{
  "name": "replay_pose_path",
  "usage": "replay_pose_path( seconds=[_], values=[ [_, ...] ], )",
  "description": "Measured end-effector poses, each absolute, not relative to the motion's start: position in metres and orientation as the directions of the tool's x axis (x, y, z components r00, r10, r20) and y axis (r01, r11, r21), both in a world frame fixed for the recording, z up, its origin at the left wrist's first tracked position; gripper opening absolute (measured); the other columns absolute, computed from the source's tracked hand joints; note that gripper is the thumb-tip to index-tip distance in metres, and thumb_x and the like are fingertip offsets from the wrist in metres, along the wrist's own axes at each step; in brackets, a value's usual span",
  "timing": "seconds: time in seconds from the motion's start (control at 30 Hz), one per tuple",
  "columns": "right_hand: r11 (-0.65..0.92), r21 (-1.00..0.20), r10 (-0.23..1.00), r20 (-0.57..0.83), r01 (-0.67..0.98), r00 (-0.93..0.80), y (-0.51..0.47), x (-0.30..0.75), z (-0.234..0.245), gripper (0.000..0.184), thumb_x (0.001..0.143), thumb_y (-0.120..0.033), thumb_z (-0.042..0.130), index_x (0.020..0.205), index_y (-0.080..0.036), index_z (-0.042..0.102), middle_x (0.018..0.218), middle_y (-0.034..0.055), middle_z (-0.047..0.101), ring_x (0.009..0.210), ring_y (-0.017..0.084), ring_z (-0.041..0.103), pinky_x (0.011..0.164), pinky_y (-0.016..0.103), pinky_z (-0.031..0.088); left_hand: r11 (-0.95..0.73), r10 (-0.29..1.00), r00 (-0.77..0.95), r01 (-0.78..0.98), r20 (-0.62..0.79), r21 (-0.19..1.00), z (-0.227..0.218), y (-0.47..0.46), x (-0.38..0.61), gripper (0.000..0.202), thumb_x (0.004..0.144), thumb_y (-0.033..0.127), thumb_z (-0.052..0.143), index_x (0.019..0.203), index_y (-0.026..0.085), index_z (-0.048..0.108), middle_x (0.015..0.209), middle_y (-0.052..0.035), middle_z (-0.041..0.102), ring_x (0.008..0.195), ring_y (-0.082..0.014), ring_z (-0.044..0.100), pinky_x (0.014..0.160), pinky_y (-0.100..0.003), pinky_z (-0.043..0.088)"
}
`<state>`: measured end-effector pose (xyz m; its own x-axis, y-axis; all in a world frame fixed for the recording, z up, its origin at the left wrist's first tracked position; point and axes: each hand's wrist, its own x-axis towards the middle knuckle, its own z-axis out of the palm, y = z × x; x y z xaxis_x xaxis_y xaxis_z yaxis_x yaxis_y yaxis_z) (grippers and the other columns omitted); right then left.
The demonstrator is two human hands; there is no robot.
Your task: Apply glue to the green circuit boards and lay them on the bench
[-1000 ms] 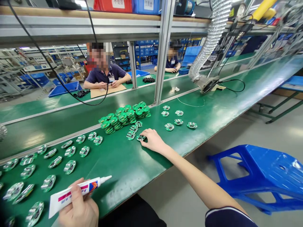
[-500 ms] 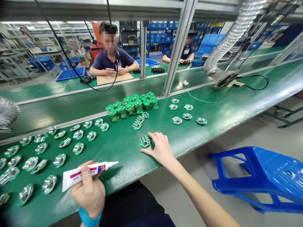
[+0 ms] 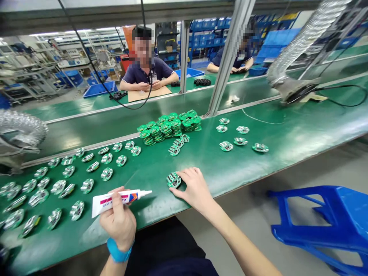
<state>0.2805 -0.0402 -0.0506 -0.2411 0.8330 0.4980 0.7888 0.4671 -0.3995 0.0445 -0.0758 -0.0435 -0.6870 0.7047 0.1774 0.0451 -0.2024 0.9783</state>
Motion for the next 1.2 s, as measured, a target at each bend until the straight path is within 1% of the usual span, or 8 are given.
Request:
replay_pose_path(
  seconds=[0.23,0.33,0.43,0.53,0.67,0.9,1.07,1.2],
  values=[
    [0.62,-0.323,0.73,0.573,0.715,-0.374,-0.059,0.252,-0.027,0.039,0.097,-0.03,0.069,0.134,-0.02,0.066,0.09,0.0089,0.071,0.084,0.029,0.066,0.083,0.049,0.059,-0.262,0.704,-0.648,0.143,0.29,0.955,-0.025,-0.08,0.057,0.043,0.098,0.055,0.067,0.089,0.014,0.074,0.082,-0.0064,0.072,0.066,-0.0157,0.069,0.06,-0.025,0.056],
    [0.66,-0.281,0.687,0.6,0.696,-0.41,-0.061,0.246,-0.022,0.046,0.096,-0.026,0.069,0.141,-0.021,0.06,0.095,0.0094,0.071,0.087,0.03,0.066,0.09,0.053,0.06,-0.279,0.707,-0.606,0.233,0.364,0.931,-0.017,-0.082,0.061,0.044,0.1,0.056,0.065,0.088,0.015,0.074,0.078,-0.0059,0.072,0.06,-0.0148,0.068,0.055,-0.024,0.053],
    [0.674,-0.264,0.669,0.614,0.69,-0.419,-0.062,0.243,-0.02,0.049,0.096,-0.024,0.07,0.143,-0.019,0.056,0.097,0.0105,0.072,0.091,0.032,0.068,0.098,0.058,0.059,-0.333,0.698,-0.55,0.318,0.459,0.888,-0.014,-0.083,0.061,0.041,0.103,0.051,0.063,0.087,0.015,0.074,0.08,-0.0074,0.073,0.065,-0.0159,0.071,0.056,-0.024,0.054],
    [0.672,-0.265,0.674,0.605,0.692,-0.423,-0.064,0.242,-0.019,0.051,0.095,-0.024,0.071,0.143,-0.02,0.056,0.098,0.0103,0.072,0.094,0.033,0.069,0.099,0.061,0.059,-0.402,0.681,-0.491,0.369,0.543,0.838,-0.019,-0.085,0.059,0.032,0.105,0.04,0.062,0.089,0.015,0.075,0.085,-0.0078,0.074,0.072,-0.0158,0.072,0.06,-0.024,0.055],
    [0.666,-0.266,0.683,0.592,0.697,-0.427,-0.066,0.241,-0.017,0.05,0.094,-0.024,0.072,0.142,-0.02,0.057,0.1,0.0108,0.073,0.096,0.034,0.069,0.101,0.061,0.059,-0.443,0.679,-0.449,0.38,0.581,0.812,-0.028,-0.087,0.057,0.022,0.105,0.029,0.062,0.095,0.015,0.076,0.09,-0.0086,0.074,0.078,-0.0164,0.072,0.063,-0.024,0.055],
    [0.689,-0.264,0.665,0.602,0.675,-0.443,-0.065,0.24,-0.013,0.046,0.094,-0.022,0.071,0.138,-0.017,0.057,0.096,0.01,0.07,0.092,0.031,0.066,0.099,0.058,0.06,-0.467,0.687,-0.411,0.382,0.599,0.797,-0.029,-0.089,0.055,0.017,0.104,0.023,0.062,0.098,0.015,0.075,0.09,-0.0083,0.072,0.078,-0.0162,0.071,0.063,-0.025,0.055],
    [0.707,-0.241,0.64,0.619,0.665,-0.456,-0.065,0.238,-0.009,0.043,0.093,-0.019,0.072,0.133,-0.011,0.058,0.093,0.0095,0.068,0.09,0.029,0.065,0.098,0.056,0.061,-0.504,0.651,-0.398,0.409,0.646,0.76,-0.032,-0.088,0.054,0.012,0.103,0.02,0.064,0.099,0.016,0.074,0.09,-0.0064,0.072,0.075,-0.0155,0.07,0.06,-0.025,0.055],
    [0.71,-0.236,0.637,0.617,0.664,-0.462,-0.066,0.238,-0.009,0.04,0.093,-0.02,0.072,0.13,-0.01,0.058,0.092,0.0098,0.068,0.09,0.03,0.066,0.098,0.057,0.061,-0.556,0.595,-0.377,0.445,0.71,0.702,-0.033,-0.086,0.053,0.01,0.101,0.015,0.065,0.101,0.017,0.075,0.09,-0.0052,0.072,0.078,-0.0163,0.071,0.063,-0.027,0.058]
  ],
)
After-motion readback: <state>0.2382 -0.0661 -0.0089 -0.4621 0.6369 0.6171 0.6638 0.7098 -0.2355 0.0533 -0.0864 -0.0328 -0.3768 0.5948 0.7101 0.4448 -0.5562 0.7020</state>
